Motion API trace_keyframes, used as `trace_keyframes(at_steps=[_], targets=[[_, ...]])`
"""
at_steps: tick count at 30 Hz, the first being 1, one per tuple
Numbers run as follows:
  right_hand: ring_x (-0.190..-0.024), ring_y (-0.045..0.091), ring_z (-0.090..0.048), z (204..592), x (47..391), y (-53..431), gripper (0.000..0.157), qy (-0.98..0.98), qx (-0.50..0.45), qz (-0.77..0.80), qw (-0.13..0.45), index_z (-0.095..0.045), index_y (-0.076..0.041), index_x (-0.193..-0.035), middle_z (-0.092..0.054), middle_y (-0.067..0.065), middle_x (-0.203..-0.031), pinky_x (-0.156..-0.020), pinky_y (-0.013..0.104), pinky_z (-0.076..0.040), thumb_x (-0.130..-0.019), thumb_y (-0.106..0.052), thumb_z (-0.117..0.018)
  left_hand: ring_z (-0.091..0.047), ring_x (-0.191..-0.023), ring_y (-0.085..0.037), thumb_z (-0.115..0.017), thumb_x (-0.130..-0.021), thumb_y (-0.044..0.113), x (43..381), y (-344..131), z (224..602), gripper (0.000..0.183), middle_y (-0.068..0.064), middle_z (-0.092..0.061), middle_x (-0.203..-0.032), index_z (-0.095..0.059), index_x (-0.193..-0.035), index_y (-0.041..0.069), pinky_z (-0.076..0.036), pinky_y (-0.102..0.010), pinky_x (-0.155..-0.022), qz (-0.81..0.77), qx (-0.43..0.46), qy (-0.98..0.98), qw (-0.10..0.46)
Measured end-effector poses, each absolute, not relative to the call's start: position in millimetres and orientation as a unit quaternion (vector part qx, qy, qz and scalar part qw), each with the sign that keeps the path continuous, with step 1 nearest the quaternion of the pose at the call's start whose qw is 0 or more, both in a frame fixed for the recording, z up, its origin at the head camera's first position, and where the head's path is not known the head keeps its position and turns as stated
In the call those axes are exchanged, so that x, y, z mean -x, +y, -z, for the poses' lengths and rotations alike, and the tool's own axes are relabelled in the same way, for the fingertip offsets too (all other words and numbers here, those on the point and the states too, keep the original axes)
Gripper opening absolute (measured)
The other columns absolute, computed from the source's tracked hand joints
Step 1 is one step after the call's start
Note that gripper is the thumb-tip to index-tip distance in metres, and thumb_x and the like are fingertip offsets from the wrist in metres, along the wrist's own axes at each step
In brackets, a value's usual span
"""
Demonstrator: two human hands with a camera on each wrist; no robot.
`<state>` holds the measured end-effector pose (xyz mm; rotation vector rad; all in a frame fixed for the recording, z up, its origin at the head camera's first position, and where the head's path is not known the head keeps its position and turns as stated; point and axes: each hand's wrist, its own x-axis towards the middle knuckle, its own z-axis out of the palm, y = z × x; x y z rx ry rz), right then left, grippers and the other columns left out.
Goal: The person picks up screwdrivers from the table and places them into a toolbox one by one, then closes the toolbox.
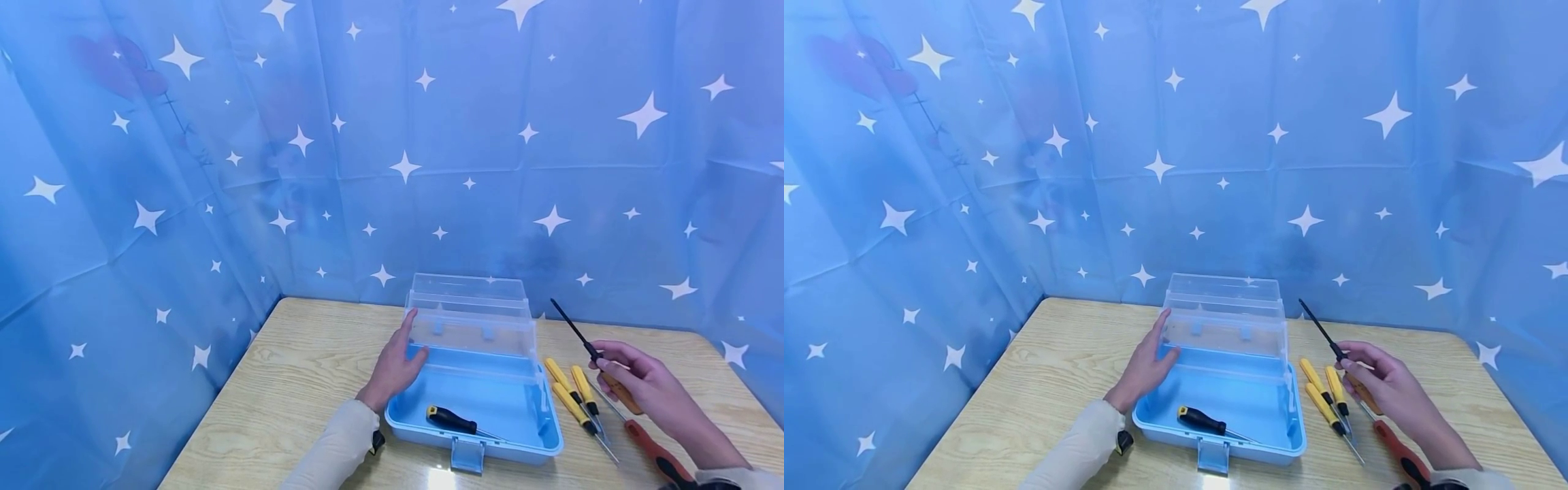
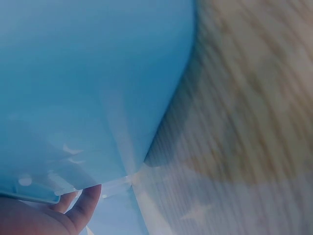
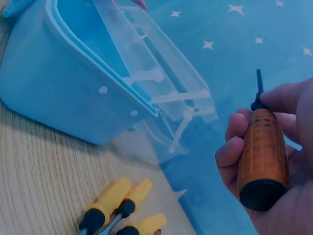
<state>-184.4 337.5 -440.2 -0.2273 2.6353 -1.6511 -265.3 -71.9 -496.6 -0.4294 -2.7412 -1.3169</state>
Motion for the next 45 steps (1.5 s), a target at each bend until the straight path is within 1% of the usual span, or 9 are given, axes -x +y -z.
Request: trace_keyframes(at_steps=[7, 12, 18, 22, 26, 33, 36, 41, 45], targets=[[-0.073, 0.025, -0.06, 438, 187, 328, 0.036, 0.846, 0.094, 0.524, 0.01, -0.046, -0.004, -0.139, -0.063, 0.003, -0.091, -0.059, 0.032, -0.055, -0.107, -0.019, -0.043, -0.043, -0.14, -0.029, -0.054, -0.1, 0.034, 266, -73, 497, 0.074, -0.004, -0.031, -0.161, -0.009, -0.158, 0.042, -0.038, -0.051, -0.113, 0.431, 0.139, -0.891, 0.035], [-0.072, 0.024, -0.061, 435, 187, 322, 0.037, 0.853, 0.096, 0.513, 0.009, -0.045, -0.002, -0.139, -0.064, 0.005, -0.09, -0.058, 0.032, -0.055, -0.106, -0.019, -0.044, -0.045, -0.138, -0.029, -0.054, -0.1, 0.033, 266, -72, 498, 0.074, -0.005, -0.033, -0.16, -0.01, -0.158, 0.042, -0.039, -0.051, -0.112, 0.431, 0.137, -0.891, 0.036], [-0.069, 0.024, -0.06, 432, 186, 315, 0.035, 0.844, 0.12, 0.522, 0.02, -0.046, -0.001, -0.138, -0.063, 0.007, -0.093, -0.049, 0.033, -0.05, -0.107, -0.017, -0.043, -0.043, -0.139, -0.029, -0.054, -0.099, 0.033, 266, -72, 497, 0.074, -0.005, -0.033, -0.16, -0.01, -0.157, 0.043, -0.039, -0.052, -0.112, 0.437, 0.138, -0.888, 0.035], [-0.065, 0.024, -0.058, 430, 187, 310, 0.035, 0.839, 0.133, 0.528, 0.031, -0.046, 0.001, -0.136, -0.063, 0.01, -0.088, -0.045, 0.034, -0.047, -0.107, -0.017, -0.044, -0.042, -0.141, -0.028, -0.054, -0.099, 0.037, 266, -72, 498, 0.073, -0.004, -0.033, -0.16, -0.009, -0.157, 0.044, -0.038, -0.051, -0.113, 0.437, 0.138, -0.888, 0.034], [-0.056, 0.025, -0.05, 429, 189, 305, 0.034, 0.828, 0.147, 0.54, 0.04, -0.046, 0.003, -0.135, -0.06, 0.014, -0.081, -0.04, 0.036, -0.041, -0.106, -0.016, -0.045, -0.041, -0.141, -0.027, -0.053, -0.099, 0.039, 267, -72, 500, 0.073, -0.003, -0.033, -0.16, -0.008, -0.157, 0.044, -0.038, -0.05, -0.113, 0.431, 0.141, -0.89, 0.037], [-0.055, 0.025, -0.051, 427, 189, 298, 0.035, 0.823, 0.155, 0.545, 0.052, -0.046, 0.002, -0.136, -0.061, 0.013, -0.081, -0.039, 0.034, -0.041, -0.105, -0.016, -0.047, -0.043, -0.14, -0.027, -0.053, -0.099, 0.037, 267, -72, 499, 0.073, -0.004, -0.034, -0.159, -0.009, -0.157, 0.043, -0.039, -0.05, -0.113, 0.43, 0.144, -0.89, 0.041], [-0.055, 0.026, -0.051, 426, 190, 294, 0.036, 0.819, 0.164, 0.546, 0.058, -0.046, 0.002, -0.136, -0.06, 0.015, -0.08, -0.039, 0.035, -0.041, -0.105, -0.016, -0.047, -0.043, -0.14, -0.027, -0.052, -0.099, 0.037, 266, -72, 499, 0.073, -0.004, -0.034, -0.159, -0.009, -0.157, 0.043, -0.039, -0.05, -0.113, 0.429, 0.143, -0.891, 0.04], [-0.059, 0.026, -0.052, 424, 192, 287, 0.034, 0.806, 0.193, 0.556, 0.068, -0.047, 0.004, -0.134, -0.059, 0.014, -0.081, -0.042, 0.036, -0.041, -0.106, -0.014, -0.046, -0.043, -0.14, -0.027, -0.052, -0.099, 0.037, 266, -72, 498, 0.073, -0.004, -0.034, -0.16, -0.009, -0.157, 0.043, -0.039, -0.05, -0.113, 0.427, 0.139, -0.892, 0.038], [-0.059, 0.025, -0.052, 423, 193, 282, 0.032, 0.8, 0.215, 0.556, 0.07, -0.048, 0.003, -0.133, -0.059, 0.014, -0.08, -0.041, 0.034, -0.041, -0.105, -0.012, -0.046, -0.042, -0.141, -0.027, -0.052, -0.099, 0.037, 267, -72, 498, 0.073, -0.003, -0.033, -0.16, -0.009, -0.157, 0.043, -0.038, -0.05, -0.113, 0.427, 0.14, -0.893, 0.038]])
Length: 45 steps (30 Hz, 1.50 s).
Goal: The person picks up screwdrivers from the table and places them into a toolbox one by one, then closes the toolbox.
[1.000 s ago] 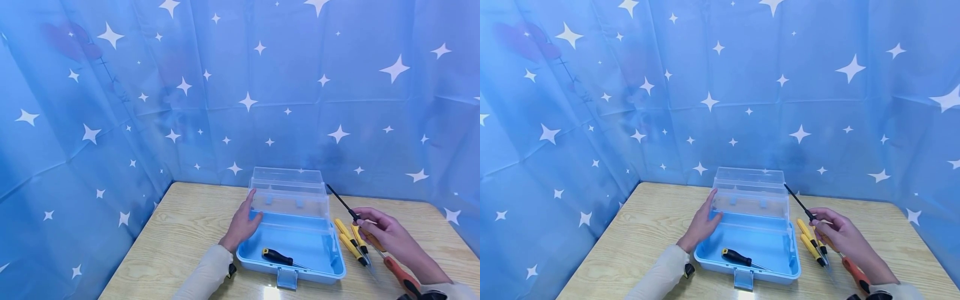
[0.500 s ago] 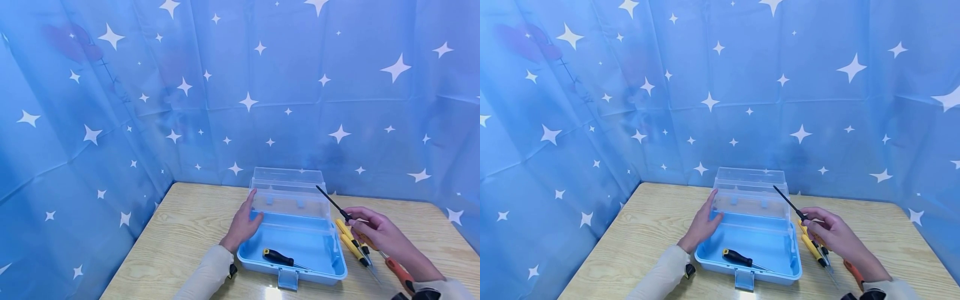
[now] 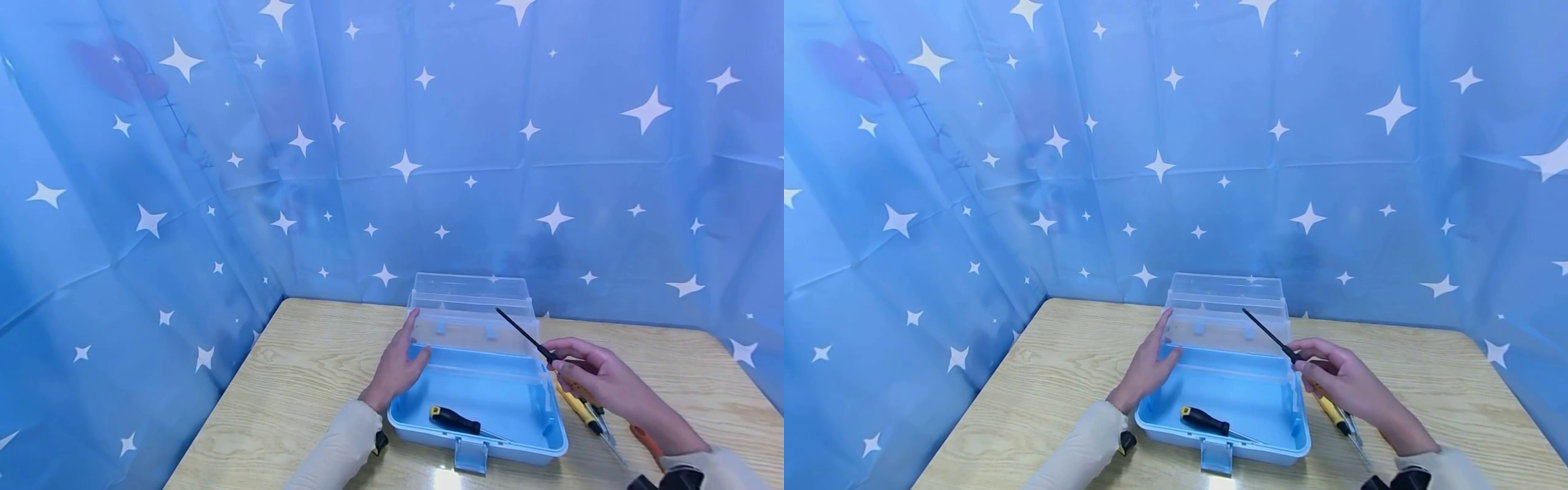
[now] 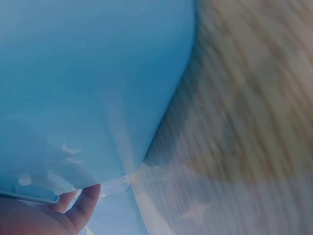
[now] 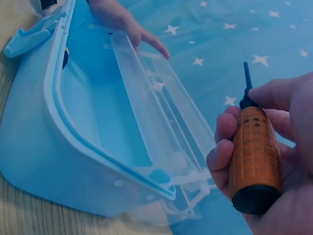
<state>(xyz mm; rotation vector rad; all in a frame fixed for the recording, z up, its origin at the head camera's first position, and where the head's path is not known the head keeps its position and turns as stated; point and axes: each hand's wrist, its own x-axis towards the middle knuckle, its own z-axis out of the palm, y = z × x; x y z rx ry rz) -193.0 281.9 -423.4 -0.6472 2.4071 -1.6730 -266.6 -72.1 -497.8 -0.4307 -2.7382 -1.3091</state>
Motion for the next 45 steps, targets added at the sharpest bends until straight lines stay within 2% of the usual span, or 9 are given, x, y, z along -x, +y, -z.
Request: trace_keyframes(at_steps=[9, 19, 28, 35, 38, 45], targets=[[-0.06, 0.028, -0.053, 425, 197, 271, 0.03, 0.781, 0.267, 0.559, 0.08, -0.05, 0.004, -0.132, -0.059, 0.015, -0.079, -0.043, 0.034, -0.044, -0.104, -0.005, -0.046, -0.046, -0.137, -0.026, -0.052, -0.099, 0.037, 267, -73, 498, 0.072, -0.002, -0.034, -0.16, -0.01, -0.158, 0.041, -0.04, -0.049, -0.112, 0.427, 0.148, -0.891, 0.045], [-0.059, 0.025, -0.053, 427, 199, 256, 0.03, 0.786, 0.271, 0.545, 0.108, -0.051, 0.004, -0.131, -0.06, 0.011, -0.077, -0.046, 0.032, -0.047, -0.103, -0.008, -0.049, -0.041, -0.141, -0.025, -0.053, -0.099, 0.038, 267, -73, 498, 0.073, 0.0, -0.031, -0.161, -0.008, -0.157, 0.045, -0.038, -0.05, -0.113, 0.426, 0.144, -0.892, 0.04], [-0.056, 0.031, -0.047, 430, 202, 247, 0.03, 0.766, 0.298, 0.551, 0.146, -0.051, 0.005, -0.13, -0.059, 0.017, -0.075, -0.037, 0.028, -0.038, -0.104, -0.006, -0.047, -0.043, -0.14, -0.027, -0.053, -0.1, 0.037, 266, -72, 496, 0.073, -0.001, -0.032, -0.161, -0.009, -0.157, 0.044, -0.039, -0.051, -0.112, 0.43, 0.139, -0.892, 0.034], [-0.062, 0.027, -0.053, 436, 202, 239, 0.029, 0.752, 0.325, 0.553, 0.151, -0.052, 0.005, -0.13, -0.059, 0.018, -0.077, -0.047, 0.036, -0.046, -0.103, -0.003, -0.046, -0.042, -0.141, -0.027, -0.053, -0.1, 0.038, 266, -72, 496, 0.073, 0.001, -0.029, -0.162, -0.009, -0.158, 0.042, -0.039, -0.052, -0.112, 0.425, 0.137, -0.894, 0.033], [-0.066, 0.03, -0.054, 441, 204, 237, 0.029, 0.744, 0.338, 0.553, 0.164, -0.052, 0.004, -0.131, -0.059, 0.021, -0.08, -0.052, 0.038, -0.049, -0.103, -0.003, -0.045, -0.041, -0.141, -0.026, -0.052, -0.1, 0.037, 266, -72, 496, 0.073, 0.001, -0.03, -0.162, -0.009, -0.158, 0.041, -0.039, -0.051, -0.112, 0.424, 0.14, -0.894, 0.033], [-0.067, 0.032, -0.055, 447, 205, 232, 0.029, 0.739, 0.349, 0.544, 0.189, -0.054, -0.002, -0.131, -0.057, 0.03, -0.083, -0.052, 0.036, -0.052, -0.103, -0.003, -0.047, -0.04, -0.142, -0.026, -0.053, -0.1, 0.036, 265, -72, 496, 0.073, 0.0, -0.032, -0.161, -0.01, -0.158, 0.041, -0.038, -0.051, -0.113, 0.431, 0.14, -0.891, 0.031]])
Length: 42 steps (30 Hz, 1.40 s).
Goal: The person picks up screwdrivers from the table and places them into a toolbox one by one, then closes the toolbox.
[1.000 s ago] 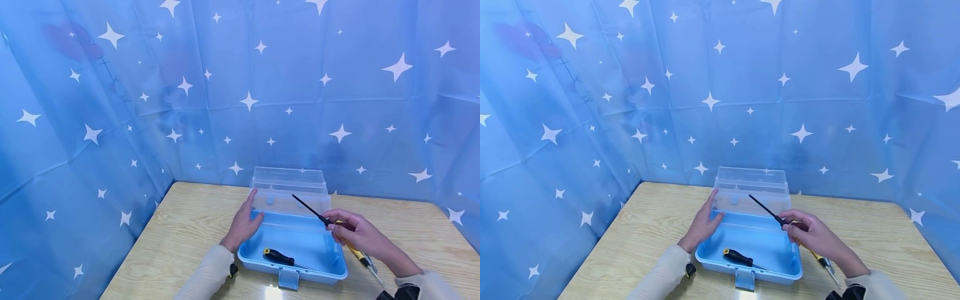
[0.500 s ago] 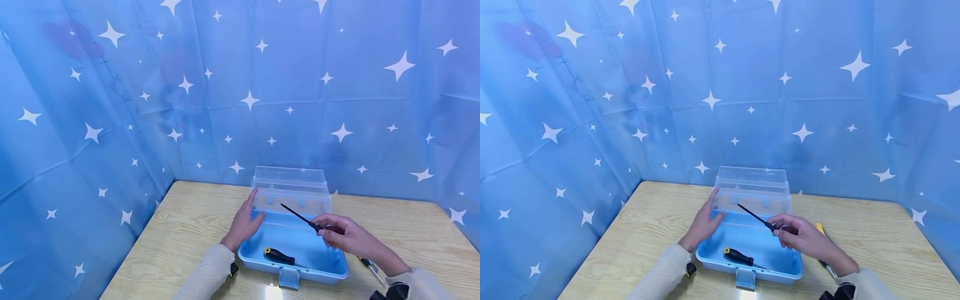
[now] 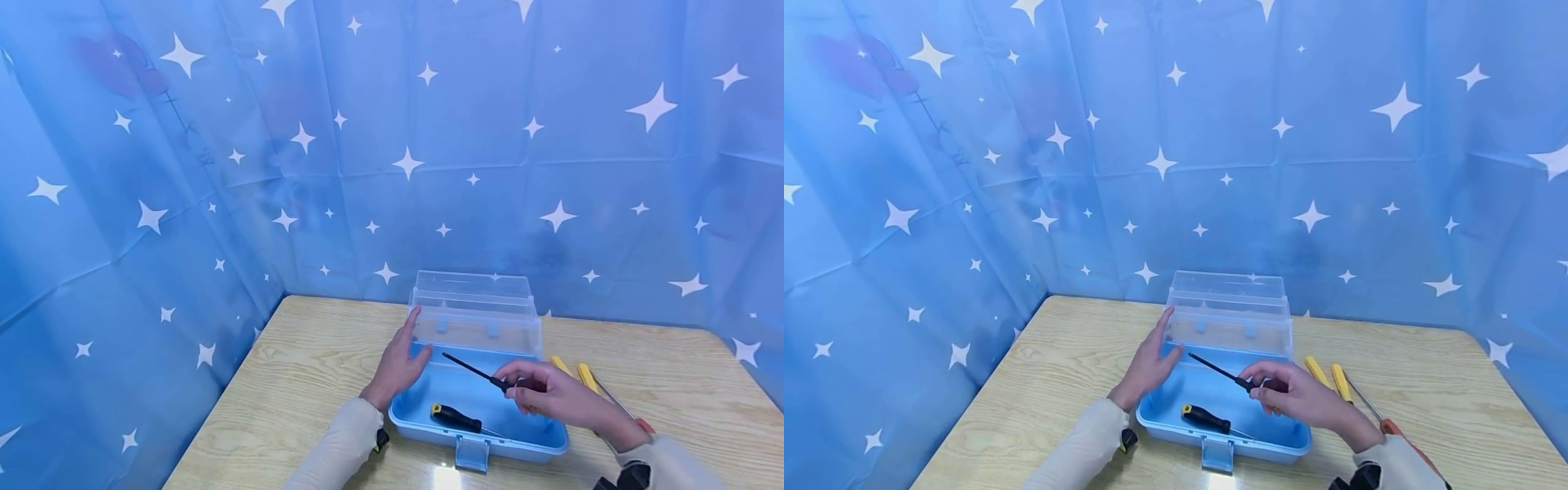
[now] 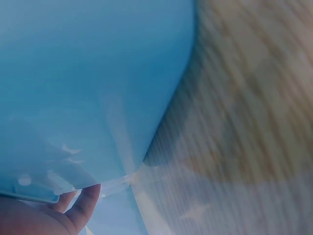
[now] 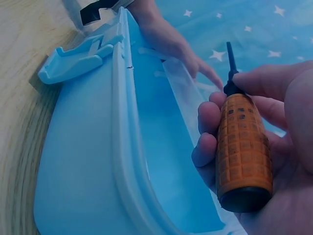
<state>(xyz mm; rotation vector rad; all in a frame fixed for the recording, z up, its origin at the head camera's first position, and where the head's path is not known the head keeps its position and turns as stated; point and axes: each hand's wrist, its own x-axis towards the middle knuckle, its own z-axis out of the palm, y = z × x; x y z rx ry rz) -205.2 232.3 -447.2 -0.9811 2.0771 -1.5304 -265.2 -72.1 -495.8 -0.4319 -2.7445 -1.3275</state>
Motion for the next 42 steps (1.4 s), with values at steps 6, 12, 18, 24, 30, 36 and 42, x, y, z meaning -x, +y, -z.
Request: trace_keyframes(at_steps=[6, 12, 18, 24, 30, 36, 42], targets=[[-0.069, 0.033, -0.056, 450, 204, 228, 0.029, 0.735, 0.357, 0.541, 0.2, -0.055, -0.003, -0.13, -0.059, 0.027, -0.084, -0.054, 0.032, -0.053, -0.103, -0.003, -0.047, -0.041, -0.142, -0.026, -0.053, -0.1, 0.036, 265, -72, 497, 0.073, -0.001, -0.032, -0.16, -0.009, -0.157, 0.043, -0.039, -0.051, -0.113, 0.429, 0.141, -0.892, 0.033], [-0.065, 0.03, -0.055, 452, 205, 224, 0.029, 0.731, 0.36, 0.534, 0.226, -0.055, -0.004, -0.131, -0.059, 0.025, -0.084, -0.049, 0.023, -0.047, -0.103, -0.005, -0.046, -0.04, -0.142, -0.024, -0.053, -0.1, 0.037, 265, -72, 497, 0.073, 0.0, -0.032, -0.16, -0.009, -0.158, 0.043, -0.038, -0.05, -0.113, 0.428, 0.143, -0.892, 0.033], [-0.063, 0.034, -0.053, 455, 209, 219, 0.028, 0.73, 0.37, 0.522, 0.241, -0.057, -0.004, -0.129, -0.059, 0.027, -0.084, -0.05, 0.02, -0.046, -0.103, -0.005, -0.048, -0.04, -0.142, -0.024, -0.053, -0.099, 0.037, 266, -73, 497, 0.073, 0.001, -0.032, -0.16, -0.009, -0.157, 0.044, -0.038, -0.05, -0.113, 0.434, 0.144, -0.889, 0.032], [-0.064, 0.035, -0.055, 458, 211, 213, 0.027, 0.732, 0.384, 0.508, 0.242, -0.057, -0.004, -0.128, -0.059, 0.026, -0.085, -0.052, 0.022, -0.049, -0.103, -0.006, -0.048, -0.039, -0.143, -0.024, -0.054, -0.099, 0.037, 267, -73, 496, 0.073, 0.001, -0.031, -0.161, -0.009, -0.157, 0.045, -0.037, -0.05, -0.114, 0.437, 0.143, -0.887, 0.031], [-0.069, 0.034, -0.058, 464, 214, 208, 0.026, 0.744, 0.387, 0.49, 0.239, -0.058, -0.008, -0.127, -0.06, 0.027, -0.086, -0.063, 0.024, -0.054, -0.103, -0.009, -0.049, -0.038, -0.143, -0.024, -0.054, -0.099, 0.036, 267, -73, 497, 0.073, 0.002, -0.029, -0.162, -0.009, -0.157, 0.044, -0.037, -0.049, -0.115, 0.437, 0.143, -0.888, 0.031], [-0.073, 0.017, -0.06, 470, 215, 203, 0.025, 0.751, 0.377, 0.485, 0.243, -0.06, -0.008, -0.125, -0.063, 0.02, -0.088, -0.066, 0.025, -0.053, -0.103, -0.01, -0.051, -0.04, -0.142, -0.024, -0.053, -0.099, 0.037, 267, -73, 496, 0.073, 0.001, -0.031, -0.161, -0.008, -0.156, 0.048, -0.037, -0.049, -0.114, 0.439, 0.137, -0.888, 0.026], [-0.086, 0.008, -0.061, 476, 217, 200, 0.023, 0.766, 0.385, 0.466, 0.217, -0.063, -0.01, -0.123, -0.068, 0.01, -0.102, -0.071, 0.026, -0.053, -0.102, -0.013, -0.054, -0.04, -0.142, -0.025, -0.054, -0.099, 0.037, 267, -73, 496, 0.074, 0.001, -0.031, -0.161, -0.008, -0.155, 0.048, -0.038, -0.049, -0.114, 0.435, 0.137, -0.889, 0.03]])
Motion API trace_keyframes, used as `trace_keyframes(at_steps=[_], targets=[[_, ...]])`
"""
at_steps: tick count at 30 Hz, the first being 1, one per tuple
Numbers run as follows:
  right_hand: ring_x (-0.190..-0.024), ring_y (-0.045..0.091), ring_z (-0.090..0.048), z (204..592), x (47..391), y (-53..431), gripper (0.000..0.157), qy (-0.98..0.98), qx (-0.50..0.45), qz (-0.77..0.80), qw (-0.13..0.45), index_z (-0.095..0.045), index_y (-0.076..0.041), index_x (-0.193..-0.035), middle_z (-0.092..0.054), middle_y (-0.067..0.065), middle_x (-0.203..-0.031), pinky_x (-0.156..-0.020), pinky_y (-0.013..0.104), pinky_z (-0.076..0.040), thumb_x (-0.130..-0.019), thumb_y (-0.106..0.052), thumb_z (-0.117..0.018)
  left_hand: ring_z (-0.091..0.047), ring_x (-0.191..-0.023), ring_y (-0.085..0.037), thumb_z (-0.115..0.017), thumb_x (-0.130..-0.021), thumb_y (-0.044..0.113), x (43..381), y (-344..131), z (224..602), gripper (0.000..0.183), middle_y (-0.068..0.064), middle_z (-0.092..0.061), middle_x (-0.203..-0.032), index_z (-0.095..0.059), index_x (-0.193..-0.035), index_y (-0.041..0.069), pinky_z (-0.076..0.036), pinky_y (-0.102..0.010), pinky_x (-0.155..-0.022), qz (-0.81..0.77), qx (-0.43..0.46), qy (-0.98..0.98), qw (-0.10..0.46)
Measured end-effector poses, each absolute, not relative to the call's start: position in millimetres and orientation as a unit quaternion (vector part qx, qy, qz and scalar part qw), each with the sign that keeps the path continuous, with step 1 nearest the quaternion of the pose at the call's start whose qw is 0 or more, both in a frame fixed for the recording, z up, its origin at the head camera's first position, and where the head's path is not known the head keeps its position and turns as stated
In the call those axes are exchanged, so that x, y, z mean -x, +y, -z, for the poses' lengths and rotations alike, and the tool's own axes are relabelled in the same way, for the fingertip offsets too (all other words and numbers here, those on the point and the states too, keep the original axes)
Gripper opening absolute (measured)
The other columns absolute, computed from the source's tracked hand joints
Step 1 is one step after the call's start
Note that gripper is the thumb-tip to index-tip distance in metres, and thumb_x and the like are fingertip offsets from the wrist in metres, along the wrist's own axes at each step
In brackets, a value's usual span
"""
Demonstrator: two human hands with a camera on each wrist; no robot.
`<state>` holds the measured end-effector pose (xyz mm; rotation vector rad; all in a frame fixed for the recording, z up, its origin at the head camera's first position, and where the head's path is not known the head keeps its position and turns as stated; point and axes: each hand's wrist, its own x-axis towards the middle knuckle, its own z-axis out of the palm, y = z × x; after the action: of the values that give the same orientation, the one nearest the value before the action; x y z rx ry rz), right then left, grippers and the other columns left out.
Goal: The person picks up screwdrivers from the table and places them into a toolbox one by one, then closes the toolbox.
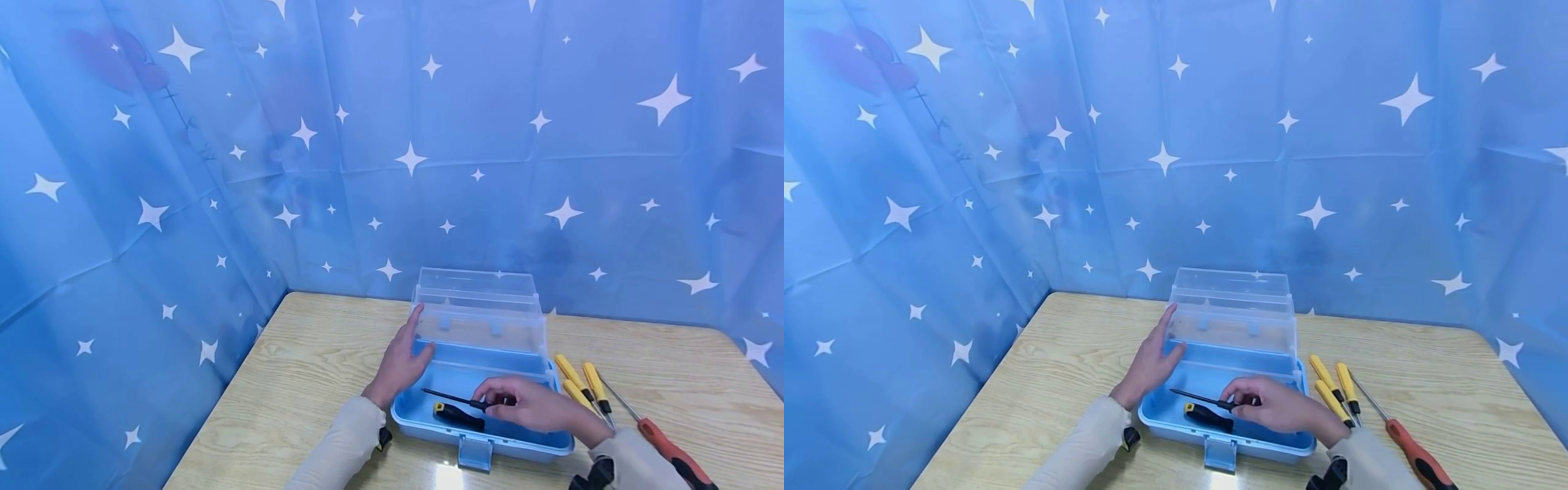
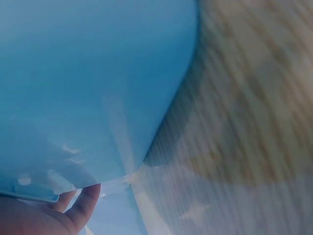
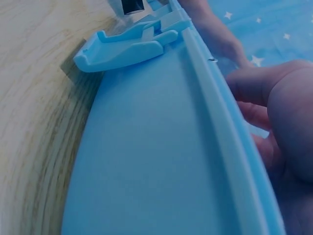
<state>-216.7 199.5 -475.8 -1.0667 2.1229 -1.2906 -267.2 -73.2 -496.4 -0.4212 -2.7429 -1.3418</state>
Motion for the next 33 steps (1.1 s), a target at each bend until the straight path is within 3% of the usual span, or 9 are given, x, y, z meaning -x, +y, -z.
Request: trace_keyframes(at_steps=[33], targets=[[-0.084, 0.006, -0.059, 490, 222, 192, 0.021, 0.813, 0.352, 0.413, 0.212, -0.064, -0.013, -0.119, -0.066, 0.0, -0.097, -0.07, 0.025, -0.051, -0.1, -0.014, -0.056, -0.04, -0.142, -0.027, -0.054, -0.099, 0.037, 267, -72, 495, 0.073, 0.0, -0.03, -0.161, -0.01, -0.157, 0.043, -0.038, -0.052, -0.113, 0.435, 0.139, -0.889, 0.032]])
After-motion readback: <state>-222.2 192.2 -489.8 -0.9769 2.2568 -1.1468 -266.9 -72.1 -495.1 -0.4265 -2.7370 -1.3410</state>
